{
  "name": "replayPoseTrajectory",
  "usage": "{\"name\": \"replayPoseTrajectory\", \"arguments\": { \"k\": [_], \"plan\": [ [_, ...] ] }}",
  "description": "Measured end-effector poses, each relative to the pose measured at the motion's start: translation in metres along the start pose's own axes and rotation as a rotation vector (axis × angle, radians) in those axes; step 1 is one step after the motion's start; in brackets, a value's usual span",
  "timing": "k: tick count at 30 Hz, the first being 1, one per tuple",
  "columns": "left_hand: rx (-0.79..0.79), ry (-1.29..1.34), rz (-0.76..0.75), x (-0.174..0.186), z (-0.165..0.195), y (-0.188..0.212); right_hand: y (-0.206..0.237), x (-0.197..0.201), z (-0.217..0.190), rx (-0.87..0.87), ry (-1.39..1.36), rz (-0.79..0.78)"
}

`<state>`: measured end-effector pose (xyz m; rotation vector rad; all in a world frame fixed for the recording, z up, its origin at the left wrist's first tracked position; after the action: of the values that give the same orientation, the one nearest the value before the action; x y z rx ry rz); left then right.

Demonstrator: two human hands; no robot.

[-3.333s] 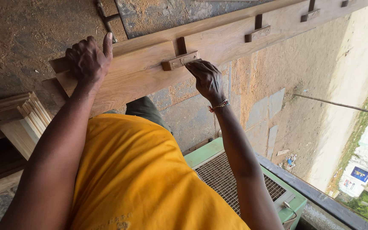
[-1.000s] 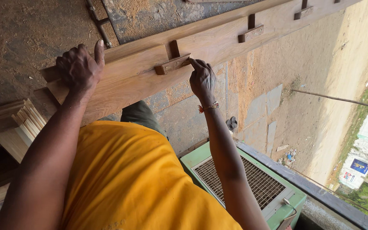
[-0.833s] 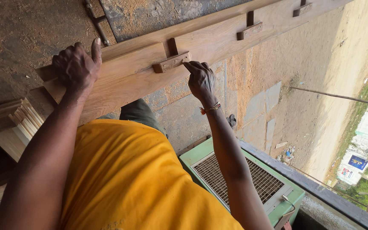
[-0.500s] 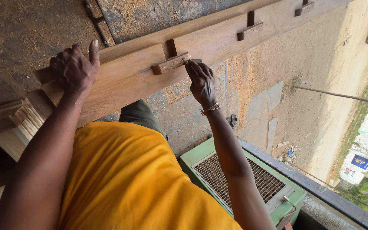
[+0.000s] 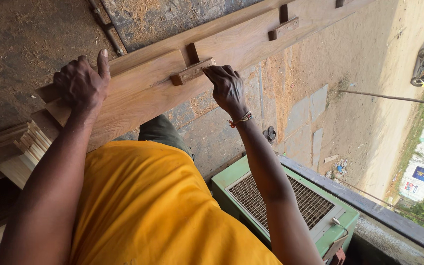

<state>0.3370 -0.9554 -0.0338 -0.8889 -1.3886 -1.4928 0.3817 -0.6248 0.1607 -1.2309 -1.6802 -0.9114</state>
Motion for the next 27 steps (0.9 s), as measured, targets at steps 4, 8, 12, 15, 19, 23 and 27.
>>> {"name": "replayPoseTrajectory", "arguments": {
  "k": [4, 8, 12, 15, 19, 23, 27],
  "plan": [
    [0.000, -0.008, 0.013, 0.003, 0.001, 0.000, 0.000, 0.008, 0.005, -0.010, -0.025, -0.066],
    [-0.002, 0.030, -0.045, 0.000, -0.001, 0.001, 0.000, 0.006, 0.006, 0.057, 0.008, 0.024],
    [-0.009, 0.000, 0.069, 0.001, -0.003, 0.001, 0.012, -0.003, 0.008, 0.077, -0.006, 0.094],
    [-0.037, -0.002, 0.078, -0.001, 0.000, 0.002, 0.016, -0.006, 0.014, 0.077, -0.020, 0.045],
    [0.003, -0.013, 0.009, 0.002, 0.002, 0.000, 0.013, -0.001, 0.011, 0.098, 0.031, 0.009],
    [0.023, 0.008, -0.071, 0.004, 0.001, 0.000, 0.011, 0.013, 0.005, 0.067, -0.014, -0.012],
    [-0.009, 0.017, 0.106, 0.011, 0.003, 0.002, -0.001, 0.021, 0.007, 0.027, -0.032, 0.087]
  ]
}}
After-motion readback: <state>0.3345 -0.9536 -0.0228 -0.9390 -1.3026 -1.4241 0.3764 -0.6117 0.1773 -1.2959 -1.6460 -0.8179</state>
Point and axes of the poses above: each hand's wrist, its own y-axis away from the middle knuckle, its own x-axis out of the back of the hand, z = x × y, the point moved 6 cm from there along -y, towards the middle knuckle, and after that the axes turned 14 degrees about -y, right-handed, at the moved point
